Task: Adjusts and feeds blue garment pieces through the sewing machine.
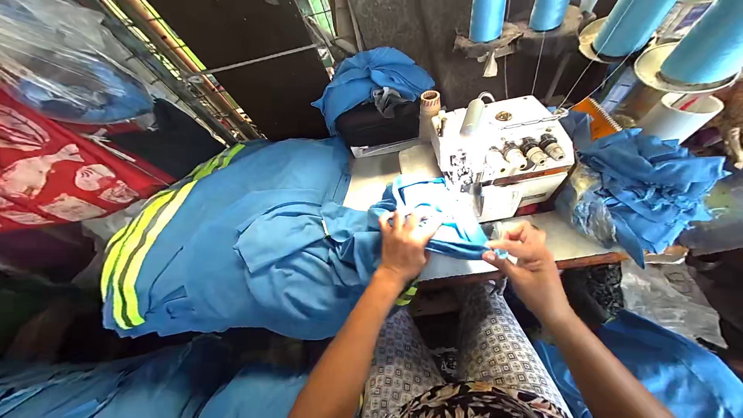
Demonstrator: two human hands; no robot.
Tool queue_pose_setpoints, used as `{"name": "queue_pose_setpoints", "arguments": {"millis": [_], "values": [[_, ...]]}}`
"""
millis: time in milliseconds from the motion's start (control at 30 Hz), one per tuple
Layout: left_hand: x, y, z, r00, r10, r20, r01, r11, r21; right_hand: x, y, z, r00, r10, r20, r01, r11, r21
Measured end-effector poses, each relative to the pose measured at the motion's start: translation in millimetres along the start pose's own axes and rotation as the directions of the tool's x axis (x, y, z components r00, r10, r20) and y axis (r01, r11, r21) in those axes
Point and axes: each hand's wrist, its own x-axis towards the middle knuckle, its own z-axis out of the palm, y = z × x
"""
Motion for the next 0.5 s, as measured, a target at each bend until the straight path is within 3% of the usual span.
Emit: {"name": "queue_pose_setpoints", "arguments": {"millis": [133,267,500], "values": [[13.5,-17.3,-26.5,0.984,0.158,0.082,-0.153,0.986,-0.072,-17.0,6.7,-0.6,0.999,0.038,-0.013,-0.039,0.999,-0.008],[28.7,-13.0,-39.9,0.984,0.144,0.107,-0.140,0.989,-0.042,-7.5,1.3,0.3,0.999,-0.006,-0.039,0.007,1.000,0.009],[48.5,-23.8,-50.0,0.977,0.162,0.140,-0.167,0.986,0.025,10.7,30.5,26.9,0.985,0.170,-0.018,-0.169,0.983,0.069]]}}
